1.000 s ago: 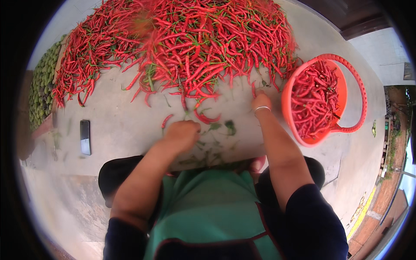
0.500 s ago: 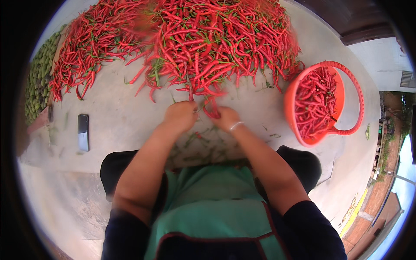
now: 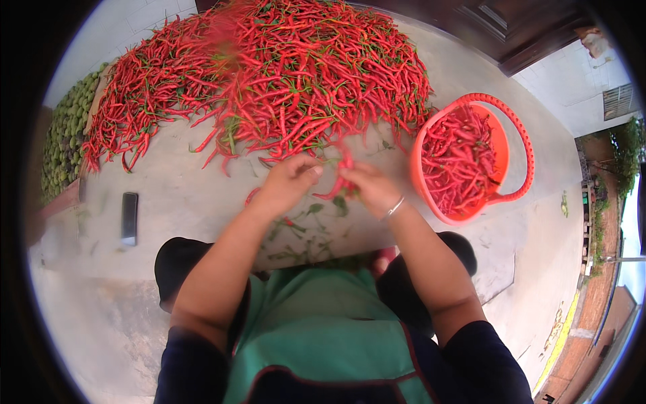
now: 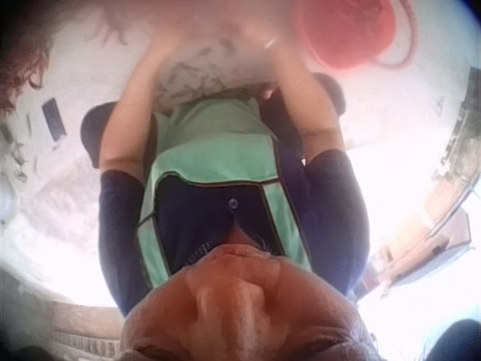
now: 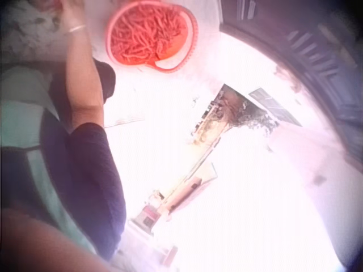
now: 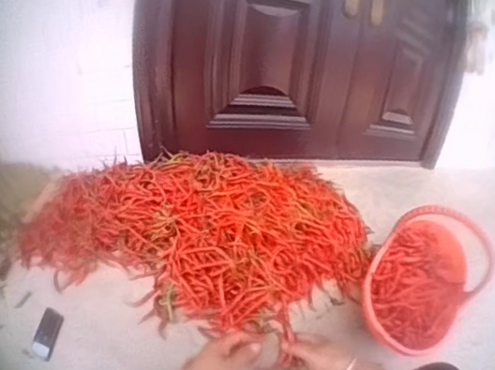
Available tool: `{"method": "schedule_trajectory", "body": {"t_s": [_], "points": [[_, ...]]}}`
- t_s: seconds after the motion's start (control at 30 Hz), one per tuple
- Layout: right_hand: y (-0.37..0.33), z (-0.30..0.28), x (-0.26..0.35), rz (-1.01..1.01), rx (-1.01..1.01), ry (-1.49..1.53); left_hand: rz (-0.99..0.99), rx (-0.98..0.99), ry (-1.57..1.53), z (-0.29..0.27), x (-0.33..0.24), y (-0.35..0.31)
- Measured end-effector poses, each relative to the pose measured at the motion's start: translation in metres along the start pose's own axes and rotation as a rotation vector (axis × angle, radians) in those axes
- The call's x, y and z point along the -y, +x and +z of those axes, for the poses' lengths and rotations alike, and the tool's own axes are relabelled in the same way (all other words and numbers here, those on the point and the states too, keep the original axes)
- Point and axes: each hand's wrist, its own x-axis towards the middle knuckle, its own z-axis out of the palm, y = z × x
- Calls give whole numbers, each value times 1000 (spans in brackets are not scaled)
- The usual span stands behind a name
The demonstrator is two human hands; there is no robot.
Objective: The person plucks the green stems from red chilies by hand and places the chilies into a red plastic basket.
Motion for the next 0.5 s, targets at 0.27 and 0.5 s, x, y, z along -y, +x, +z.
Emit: {"method": "schedule_trajectory", "body": {"t_s": [0.27, 0.5], "points": [[-17, -8, 3, -65, 210, -172, -11, 165, 2, 13, -18, -9], [-24, -33, 11, -19, 437, -322, 366, 333, 472, 24, -36, -12]]}}
